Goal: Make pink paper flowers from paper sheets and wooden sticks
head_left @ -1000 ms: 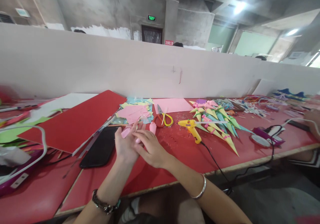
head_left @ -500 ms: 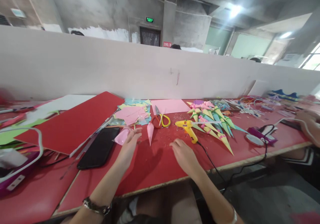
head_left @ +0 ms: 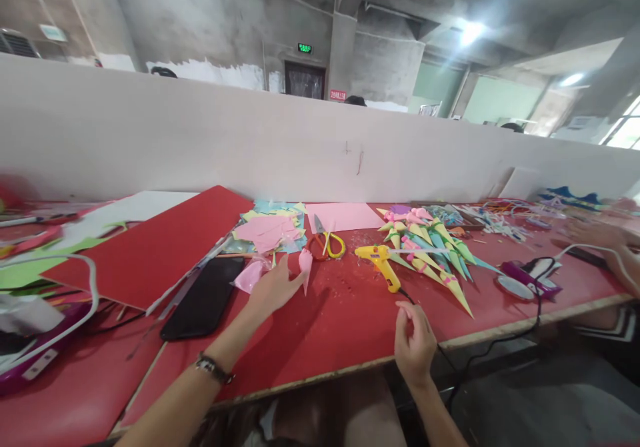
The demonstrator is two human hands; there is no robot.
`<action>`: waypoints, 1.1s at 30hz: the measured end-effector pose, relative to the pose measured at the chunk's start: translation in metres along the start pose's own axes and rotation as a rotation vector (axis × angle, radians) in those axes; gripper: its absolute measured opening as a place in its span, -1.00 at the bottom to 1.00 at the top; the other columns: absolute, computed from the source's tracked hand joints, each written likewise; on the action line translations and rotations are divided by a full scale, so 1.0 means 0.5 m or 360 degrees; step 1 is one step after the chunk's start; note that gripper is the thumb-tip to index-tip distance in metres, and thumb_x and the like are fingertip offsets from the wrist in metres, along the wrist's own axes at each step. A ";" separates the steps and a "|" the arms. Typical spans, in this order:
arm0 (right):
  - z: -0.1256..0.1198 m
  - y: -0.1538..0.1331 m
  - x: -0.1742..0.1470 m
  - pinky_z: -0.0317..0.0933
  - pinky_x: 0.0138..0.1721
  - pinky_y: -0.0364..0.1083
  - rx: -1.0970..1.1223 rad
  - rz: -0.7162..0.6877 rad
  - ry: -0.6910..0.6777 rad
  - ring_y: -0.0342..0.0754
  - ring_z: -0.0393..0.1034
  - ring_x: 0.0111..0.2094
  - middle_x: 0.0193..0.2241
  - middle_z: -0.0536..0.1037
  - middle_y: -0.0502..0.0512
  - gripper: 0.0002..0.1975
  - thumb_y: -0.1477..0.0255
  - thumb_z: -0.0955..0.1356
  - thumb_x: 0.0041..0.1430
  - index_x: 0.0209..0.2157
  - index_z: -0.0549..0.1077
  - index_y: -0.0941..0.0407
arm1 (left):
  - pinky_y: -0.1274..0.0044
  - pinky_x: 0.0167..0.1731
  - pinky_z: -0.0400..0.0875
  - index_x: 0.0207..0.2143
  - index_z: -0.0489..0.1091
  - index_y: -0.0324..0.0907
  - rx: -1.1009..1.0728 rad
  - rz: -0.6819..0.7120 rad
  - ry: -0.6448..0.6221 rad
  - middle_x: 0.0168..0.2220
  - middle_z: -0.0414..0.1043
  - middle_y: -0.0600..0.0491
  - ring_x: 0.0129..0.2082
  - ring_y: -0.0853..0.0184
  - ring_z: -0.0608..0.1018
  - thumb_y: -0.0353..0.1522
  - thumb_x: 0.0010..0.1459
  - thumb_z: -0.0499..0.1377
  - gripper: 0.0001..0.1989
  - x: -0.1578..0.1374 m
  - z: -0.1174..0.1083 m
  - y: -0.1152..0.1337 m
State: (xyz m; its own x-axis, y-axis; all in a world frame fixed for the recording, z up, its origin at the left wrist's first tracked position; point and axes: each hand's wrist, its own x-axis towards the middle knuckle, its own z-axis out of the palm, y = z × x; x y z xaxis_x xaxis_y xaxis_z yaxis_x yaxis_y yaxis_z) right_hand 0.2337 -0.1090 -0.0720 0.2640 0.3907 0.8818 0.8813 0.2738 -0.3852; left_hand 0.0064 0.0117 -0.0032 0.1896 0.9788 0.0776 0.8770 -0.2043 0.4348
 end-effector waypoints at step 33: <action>-0.002 0.002 0.004 0.25 -0.30 -0.08 -0.0006 0.0000 0.0118 -0.08 0.39 -0.42 -0.47 0.48 0.11 -0.88 0.54 0.22 0.14 -0.30 0.35 0.15 | 0.45 -0.28 0.34 -0.03 0.12 -0.25 0.0074 0.0120 0.0097 -0.22 0.40 -0.07 -0.26 0.22 0.48 -0.21 0.03 0.00 -0.53 -0.015 0.002 0.008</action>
State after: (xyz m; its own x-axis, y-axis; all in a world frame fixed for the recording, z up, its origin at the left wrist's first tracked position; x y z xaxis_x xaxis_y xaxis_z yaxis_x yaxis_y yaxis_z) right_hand 0.2354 -0.1088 -0.0702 0.2926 0.3244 0.8995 0.8825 0.2706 -0.3846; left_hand 0.0089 0.0035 -0.0030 0.2301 0.9593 0.1636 0.8811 -0.2767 0.3836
